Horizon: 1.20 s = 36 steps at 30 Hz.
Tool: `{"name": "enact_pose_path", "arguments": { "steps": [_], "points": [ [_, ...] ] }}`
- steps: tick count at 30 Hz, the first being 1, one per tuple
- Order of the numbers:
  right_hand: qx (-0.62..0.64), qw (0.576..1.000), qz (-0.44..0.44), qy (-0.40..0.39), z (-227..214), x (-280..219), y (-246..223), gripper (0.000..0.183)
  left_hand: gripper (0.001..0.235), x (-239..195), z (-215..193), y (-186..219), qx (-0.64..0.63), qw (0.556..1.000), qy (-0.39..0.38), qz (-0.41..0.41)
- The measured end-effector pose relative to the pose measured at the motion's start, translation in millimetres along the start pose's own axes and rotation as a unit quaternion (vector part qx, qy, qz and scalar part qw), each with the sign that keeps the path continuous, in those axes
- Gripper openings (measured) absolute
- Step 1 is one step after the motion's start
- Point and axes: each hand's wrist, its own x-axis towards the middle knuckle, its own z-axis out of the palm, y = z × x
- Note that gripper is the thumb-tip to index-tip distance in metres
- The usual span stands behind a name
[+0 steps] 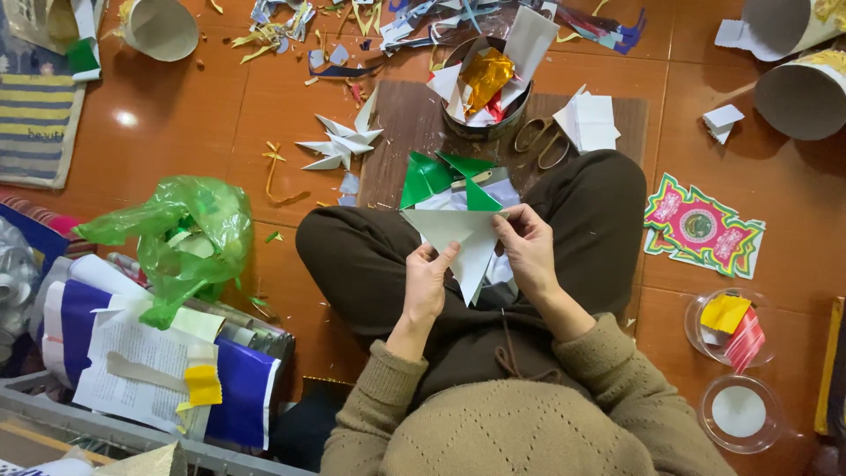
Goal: The person folds and assembles paper segments to create a decorative star.
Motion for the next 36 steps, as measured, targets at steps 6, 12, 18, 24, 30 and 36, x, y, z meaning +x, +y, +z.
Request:
{"name": "enact_pose_path", "arguments": {
  "steps": [6, 12, 18, 24, 30, 36],
  "points": [
    [0.049, 0.997, 0.004, -0.057, -8, 5, 6, 0.016, 0.02, 8, -11, -16, 0.015, 1.0, 0.001, 0.0],
    [0.167, 0.974, 0.065, -0.14, -25, 9, 13, 0.028, 0.022, -3, -7, 12, -0.012, 0.999, -0.025, -0.029],
    [0.131, 0.978, 0.009, -0.161, -24, 12, 21, 0.027, 0.02, -1, -14, 6, 0.041, 0.999, -0.012, 0.011],
    [0.047, 0.986, -0.027, -0.16, -18, 9, 6, 0.027, 0.01, 7, -32, -16, 0.129, 0.99, 0.023, 0.055],
    [0.024, 0.993, -0.008, -0.119, -17, 13, 15, 0.017, 0.007, -6, -10, 6, 0.157, 0.984, 0.03, 0.079],
    [0.018, 0.994, -0.001, -0.107, -12, 9, 5, 0.018, 0.01, -1, -23, -10, 0.157, 0.984, 0.022, 0.085]
  ]
}}
